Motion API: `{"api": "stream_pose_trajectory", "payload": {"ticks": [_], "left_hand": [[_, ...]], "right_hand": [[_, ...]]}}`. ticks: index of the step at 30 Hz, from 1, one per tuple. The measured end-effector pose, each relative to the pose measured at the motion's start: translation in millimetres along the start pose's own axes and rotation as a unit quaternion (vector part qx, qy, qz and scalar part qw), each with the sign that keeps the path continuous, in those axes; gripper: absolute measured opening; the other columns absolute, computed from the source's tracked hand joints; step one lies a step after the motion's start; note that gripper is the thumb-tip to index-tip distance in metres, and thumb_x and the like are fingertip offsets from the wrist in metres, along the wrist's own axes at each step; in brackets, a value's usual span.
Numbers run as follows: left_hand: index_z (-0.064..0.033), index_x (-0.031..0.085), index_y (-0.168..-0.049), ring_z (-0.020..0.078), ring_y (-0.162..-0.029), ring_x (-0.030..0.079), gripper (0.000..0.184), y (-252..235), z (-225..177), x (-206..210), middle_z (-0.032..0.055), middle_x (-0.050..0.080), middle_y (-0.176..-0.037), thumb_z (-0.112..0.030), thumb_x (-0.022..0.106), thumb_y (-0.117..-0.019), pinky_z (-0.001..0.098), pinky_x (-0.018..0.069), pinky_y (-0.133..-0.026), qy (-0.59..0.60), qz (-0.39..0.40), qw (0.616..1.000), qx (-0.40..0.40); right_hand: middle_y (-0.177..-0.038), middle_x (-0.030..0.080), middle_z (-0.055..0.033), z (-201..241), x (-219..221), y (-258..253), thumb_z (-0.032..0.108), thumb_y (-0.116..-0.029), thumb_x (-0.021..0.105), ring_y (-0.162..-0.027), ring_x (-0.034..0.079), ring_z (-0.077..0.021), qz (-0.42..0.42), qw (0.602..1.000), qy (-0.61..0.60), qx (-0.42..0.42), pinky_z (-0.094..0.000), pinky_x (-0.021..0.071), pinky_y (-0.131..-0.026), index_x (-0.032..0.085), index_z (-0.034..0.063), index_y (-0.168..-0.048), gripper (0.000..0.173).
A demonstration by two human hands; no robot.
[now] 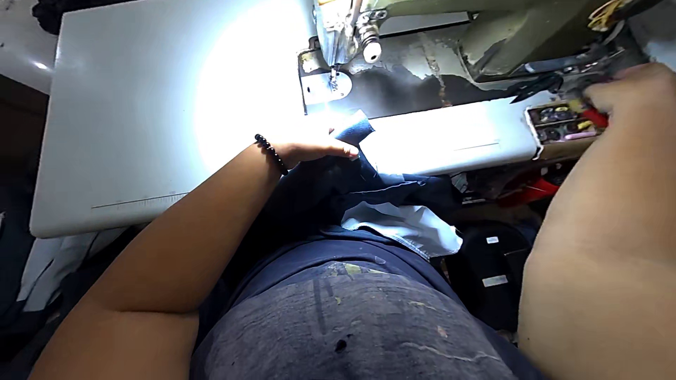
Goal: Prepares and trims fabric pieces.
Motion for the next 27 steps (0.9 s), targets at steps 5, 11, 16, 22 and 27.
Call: {"api": "stream_pose_trajectory", "payload": {"ticks": [5, 11, 16, 22, 27], "left_hand": [[-0.0064, 0.07, -0.102, 0.0007, -0.075, 0.063, 0.02, -4.9, -2.6, -3.9, -0.0031, 0.069, -0.084, -0.025, 0.071, -0.0973, 0.0241, 0.0527, -0.074, -0.045, -0.019, 0.998, 0.039], [-0.0069, 0.069, -0.102, -0.0013, -0.075, 0.067, 0.011, -19.3, -3.9, 1.0, -0.0048, 0.072, -0.084, -0.016, 0.071, -0.0962, 0.0195, 0.0568, -0.074, 0.022, -0.012, 0.998, 0.064], [-0.0069, 0.072, -0.099, 0.0028, -0.075, 0.065, 0.016, -17.0, -9.4, 0.7, -0.0016, 0.071, -0.083, -0.023, 0.073, -0.0953, 0.0259, 0.0548, -0.074, -0.019, -0.031, 0.997, 0.061], [-0.006, 0.071, -0.095, 0.0023, -0.073, 0.065, 0.012, -6.8, -11.9, 1.6, -0.0008, 0.071, -0.081, -0.018, 0.075, -0.0934, 0.0223, 0.0542, -0.071, -0.005, -0.014, 0.997, 0.069], [-0.0055, 0.072, -0.099, 0.004, -0.075, 0.066, 0.013, -2.7, -18.9, 8.2, 0.0009, 0.072, -0.084, -0.017, 0.075, -0.0933, 0.0245, 0.0551, -0.073, -0.023, 0.013, 0.997, 0.067]], "right_hand": [[-0.145, 0.05, -0.0293, -23.9, -4.7, 95.8, 0.013, -0.089, 0.063, -0.129, 0.054, -0.0409, -0.07, 0.969, -0.235, -0.044, -0.059, 0.0468, -0.102, 0.03, 0.0061, -0.158, 0.077], [-0.115, 0.063, -0.0153, 54.5, 57.2, 259.6, 0.026, -0.0946, 0.067, -0.097, 0.066, -0.0192, 0.102, 0.901, -0.297, -0.299, -0.0427, 0.0572, -0.083, 0.046, -0.0024, -0.137, 0.055], [-0.107, 0.067, -0.0098, 113.1, 70.7, 333.2, 0.042, -0.0906, 0.073, -0.099, 0.065, -0.0239, 0.225, 0.861, -0.17, -0.424, -0.0505, 0.0537, -0.085, 0.064, 0.0073, -0.121, 0.047], [-0.097, 0.064, -0.0049, 134.2, 68.9, 339.4, 0.04, -0.0966, 0.068, -0.086, 0.063, -0.0155, 0.241, 0.859, -0.151, -0.426, -0.0402, 0.0527, -0.076, 0.063, 0.0096, -0.121, 0.04], [-0.094, 0.066, -0.0051, 148.4, 66.0, 344.9, 0.044, -0.0977, 0.066, -0.083, 0.063, -0.017, 0.226, 0.852, -0.149, -0.448, -0.0408, 0.0528, -0.073, 0.065, 0.0095, -0.123, 0.043]]}}
Point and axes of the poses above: each hand's wrist, its own y-axis away from the middle knuckle, its own x-axis out of the palm, z = x × y, the point moved 8 cm from there along -y, towards the middle knuckle
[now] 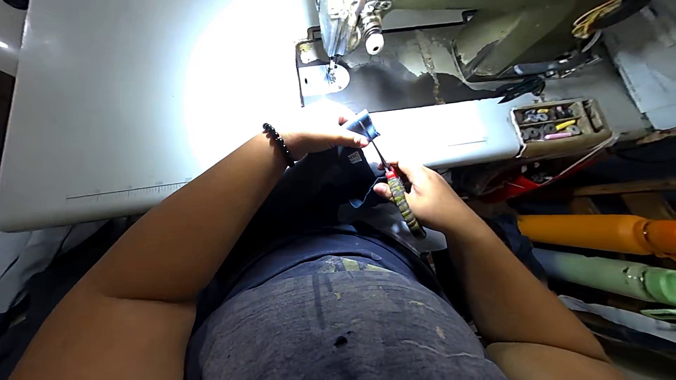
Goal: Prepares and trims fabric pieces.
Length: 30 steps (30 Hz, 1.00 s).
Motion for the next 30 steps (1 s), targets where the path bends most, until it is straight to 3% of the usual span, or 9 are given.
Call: {"api": "stream_pose_trajectory", "payload": {"ticks": [2, 6, 17, 24, 27, 30], "left_hand": [[-0.0062, 0.071, -0.094, 0.0035, -0.072, 0.067, 0.01, 0.0, -1.9, 2.2, -0.0003, 0.071, -0.08, -0.016, 0.074, -0.0939, 0.0229, 0.0558, -0.07, 0.007, 0.008, 1.0, 0.002], [-0.0066, 0.07, -0.089, 0.0029, -0.07, 0.065, 0.011, 0.5, -3.3, 2.1, -0.0014, 0.07, -0.076, -0.015, 0.073, -0.0941, 0.0224, 0.0541, -0.068, 0.004, 0.007, 1.0, 0.003], [-0.0043, 0.071, -0.097, 0.0037, -0.075, 0.069, 0.008, 1.5, -4.7, 5.1, 0.0005, 0.073, -0.082, -0.012, 0.071, -0.095, 0.022, 0.0574, -0.073, 0.049, 0.028, 0.998, -0.024], [-0.0049, 0.07, -0.09, 0.0038, -0.072, 0.068, 0.009, -1.4, 0.7, 8.2, 0.0004, 0.073, -0.079, -0.011, 0.077, -0.0898, 0.0228, 0.0561, -0.069, 0.058, 0.017, 0.998, -0.027], [-0.0049, 0.067, -0.089, 0.0034, -0.071, 0.068, 0.01, -4.3, 3.2, 15.0, 0.0003, 0.073, -0.078, -0.009, 0.075, -0.0909, 0.021, 0.0557, -0.067, 0.081, 0.034, 0.996, -0.032], [-0.0049, 0.069, -0.087, 0.003, -0.067, 0.068, 0.01, -5.8, 6.0, 16.7, -0.0005, 0.072, -0.074, -0.011, 0.073, -0.0931, 0.0206, 0.0567, -0.064, 0.083, 0.025, 0.996, -0.036]], "right_hand": [[-0.092, 0.065, -0.0031, 2.5, -0.6, -1.7, 0.045, -0.0974, 0.065, -0.081, 0.062, -0.0144, -0.012, 1.0, 0.0, -0.009, -0.0371, 0.0522, -0.072, 0.064, 0.0108, -0.122, 0.043], [-0.092, 0.066, -0.0054, 4.8, 0.1, -4.0, 0.042, -0.0979, 0.066, -0.082, 0.063, -0.0169, -0.027, 1.0, -0.004, -0.012, -0.0396, 0.0525, -0.072, 0.065, 0.009, -0.122, 0.041], [-0.081, 0.066, -0.0056, -3.5, 2.6, -5.9, 0.04, -0.0971, 0.066, -0.072, 0.062, -0.015, -0.109, 0.992, 0.01, -0.07, -0.0337, 0.0508, -0.067, 0.071, 0.0058, -0.108, 0.036], [-0.085, 0.065, -0.007, -2.0, 5.2, -6.9, 0.042, -0.0953, 0.068, -0.076, 0.063, -0.0173, -0.099, 0.993, 0.006, -0.057, -0.0366, 0.052, -0.07, 0.069, 0.005, -0.111, 0.04], [-0.078, 0.065, -0.0071, -2.2, 4.7, -8.4, 0.038, -0.0959, 0.067, -0.069, 0.062, -0.0161, -0.13, 0.987, 0.01, -0.089, -0.0329, 0.0501, -0.064, 0.071, 0.004, -0.103, 0.035], [-0.08, 0.067, -0.0091, -9.1, -4.8, -4.8, 0.034, -0.0968, 0.068, -0.07, 0.063, -0.015, -0.167, 0.983, -0.015, -0.074, -0.0318, 0.0515, -0.065, 0.07, 0.0012, -0.104, 0.033]]}}
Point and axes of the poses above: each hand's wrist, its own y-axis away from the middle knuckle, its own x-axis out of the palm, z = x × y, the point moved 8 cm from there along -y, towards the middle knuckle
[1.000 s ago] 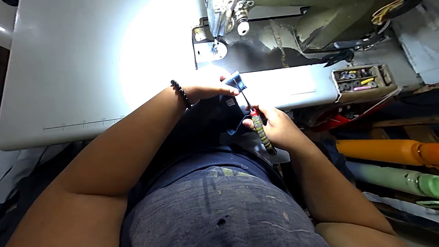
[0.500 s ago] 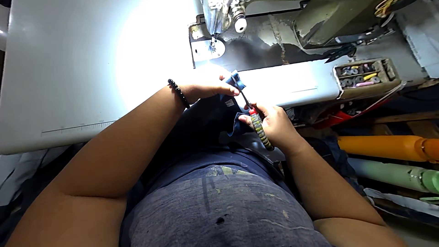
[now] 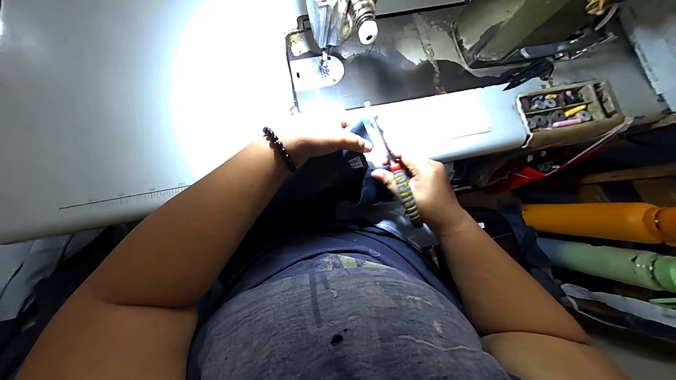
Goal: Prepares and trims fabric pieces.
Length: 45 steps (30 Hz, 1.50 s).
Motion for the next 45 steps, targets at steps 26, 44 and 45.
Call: {"api": "stream_pose_trajectory", "payload": {"ticks": [26, 44, 45], "left_hand": [[0.0001, 0.049, -0.141, 0.0093, -0.104, 0.069, 0.055, 40.9, 1.9, -20.8, 0.0072, 0.067, -0.12, 0.008, 0.065, -0.0896, 0.0248, 0.0591, -0.092, 0.022, -0.093, 0.968, 0.232], [-0.0028, 0.047, -0.142, 0.0049, -0.103, 0.069, 0.075, 47.6, 0.3, -5.4, 0.0037, 0.069, -0.118, -0.003, 0.085, -0.0766, 0.0215, 0.0583, -0.092, 0.011, -0.042, 0.973, 0.228], [-0.0039, 0.047, -0.143, 0.0047, -0.102, 0.069, 0.08, 47.4, 0.4, -6.1, 0.0043, 0.069, -0.118, -0.001, 0.087, -0.0737, 0.0212, 0.0581, -0.091, -0.011, -0.051, 0.973, 0.223]], "right_hand": [[-0.166, 0.029, -0.0222, -54.0, 14.4, -115.0, 0.039, -0.1085, 0.043, -0.156, 0.018, -0.044, 0.148, 0.957, 0.241, 0.059, -0.0741, 0.0058, -0.12, 0.035, 0.0004, -0.158, 0.063], [-0.077, 0.073, 0.0002, 31.7, 40.8, -36.8, 0.006, -0.0896, 0.074, -0.071, 0.068, -0.0018, 0.051, 0.921, -0.383, 0.053, -0.0208, 0.0585, -0.069, 0.073, 0.0022, -0.086, 0.005], [-0.078, 0.072, 0.0001, 32.2, 41.6, -36.7, 0.005, -0.0893, 0.073, -0.072, 0.068, -0.0023, 0.054, 0.918, -0.389, 0.055, -0.0215, 0.0584, -0.07, 0.073, 0.0025, -0.087, 0.004]]}}
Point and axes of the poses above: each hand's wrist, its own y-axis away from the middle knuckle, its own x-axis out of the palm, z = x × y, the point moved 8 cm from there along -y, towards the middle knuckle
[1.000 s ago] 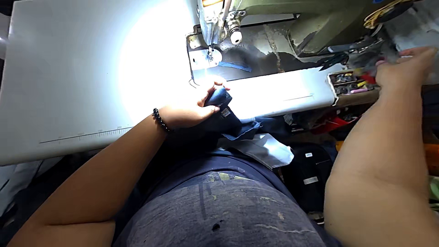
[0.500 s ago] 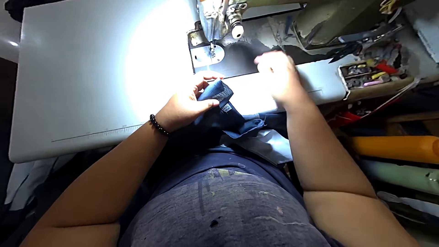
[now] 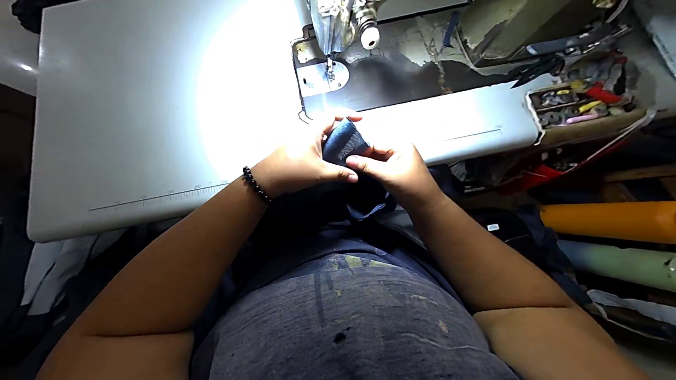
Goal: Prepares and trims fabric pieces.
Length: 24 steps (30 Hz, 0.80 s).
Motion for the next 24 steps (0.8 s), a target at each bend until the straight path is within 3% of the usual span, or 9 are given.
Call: {"api": "stream_pose_trajectory", "payload": {"ticks": [6, 9, 11, 14, 18, 21, 24], "left_hand": [[-0.0039, 0.05, -0.145, 0.0049, -0.1, 0.069, 0.078, -4.9, 6.0, -5.3, 0.0058, 0.071, -0.116, 0.007, 0.082, -0.0745, 0.0212, 0.0571, -0.091, -0.003, -0.019, 0.999, -0.051], [-0.0034, 0.055, -0.141, 0.003, -0.1, 0.068, 0.074, -6.0, 5.0, -5.2, 0.0045, 0.071, -0.116, 0.005, 0.084, -0.0731, 0.0194, 0.056, -0.091, -0.012, -0.029, 0.997, -0.075], [-0.0021, 0.056, -0.138, 0.0028, -0.098, 0.069, 0.069, -6.6, 4.5, -3.2, 0.0047, 0.071, -0.114, 0.005, 0.083, -0.0752, 0.0188, 0.0566, -0.089, 0.003, -0.027, 0.997, -0.077], [-0.0016, 0.064, -0.127, 0.0034, -0.093, 0.07, 0.051, -8.0, 6.1, -2.8, 0.0034, 0.074, -0.106, 0.001, 0.082, -0.0794, 0.0197, 0.0584, -0.085, 0.004, -0.021, 0.997, -0.075], [-0.0057, 0.072, -0.104, 0.0028, -0.079, 0.071, 0.024, -6.4, 8.3, -4.7, 0.0, 0.075, -0.089, -0.005, 0.082, -0.0832, 0.0215, 0.0589, -0.075, -0.036, -0.018, 0.992, -0.117], [-0.007, 0.073, -0.099, 0.0023, -0.076, 0.07, 0.017, -6.5, 10.2, -6.5, -0.0008, 0.075, -0.084, -0.007, 0.082, -0.0838, 0.0217, 0.0585, -0.072, -0.05, -0.013, 0.992, -0.111], [-0.0062, 0.072, -0.1, 0.0004, -0.081, 0.07, 0.016, -4.8, 8.0, -5.9, -0.0021, 0.075, -0.087, -0.003, 0.078, -0.0851, 0.0195, 0.0583, -0.076, -0.025, -0.013, 0.996, -0.08]], "right_hand": [[-0.074, 0.07, 0.0025, -3.1, -4.0, 0.3, 0.004, -0.0872, 0.073, -0.066, 0.063, -0.0009, -0.01, 0.999, -0.035, 0.011, -0.0184, 0.0529, -0.062, 0.07, 0.0049, -0.085, 0.004], [-0.08, 0.072, 0.0006, -3.9, -8.1, 0.5, 0.0, -0.0862, 0.073, -0.074, 0.068, -0.0033, -0.019, 0.998, -0.056, 0.021, -0.0217, 0.0583, -0.072, 0.071, 0.0034, -0.089, 0.005], [-0.081, 0.072, 0.0014, -4.0, -8.9, 0.1, 0.0, -0.0862, 0.072, -0.075, 0.068, -0.0031, -0.02, 0.998, -0.065, 0.019, -0.0215, 0.058, -0.073, 0.07, 0.0047, -0.09, 0.006], [-0.084, 0.073, 0.0014, -4.2, -10.3, -1.2, -0.004, -0.0872, 0.07, -0.078, 0.069, -0.0042, -0.019, 0.992, -0.125, 0.005, -0.0225, 0.0584, -0.075, 0.071, 0.0056, -0.092, 0.011], [-0.08, 0.073, 0.0019, -6.5, -13.4, -1.3, -0.006, -0.0871, 0.069, -0.072, 0.067, -0.003, -0.033, 0.988, -0.148, 0.008, -0.0198, 0.0569, -0.069, 0.072, 0.0055, -0.091, 0.012], [-0.078, 0.072, 0.001, -8.4, -14.9, -1.0, -0.005, -0.0875, 0.07, -0.069, 0.067, -0.0039, -0.041, 0.989, -0.143, 0.005, -0.0207, 0.0572, -0.067, 0.071, 0.0041, -0.091, 0.01], [-0.081, 0.073, 0.0021, -9.7, -15.1, -0.1, -0.002, -0.0931, 0.066, -0.075, 0.071, -0.006, -0.043, 0.989, -0.142, 0.009, -0.025, 0.0619, -0.075, 0.07, 0.0065, -0.091, 0.01]]}}
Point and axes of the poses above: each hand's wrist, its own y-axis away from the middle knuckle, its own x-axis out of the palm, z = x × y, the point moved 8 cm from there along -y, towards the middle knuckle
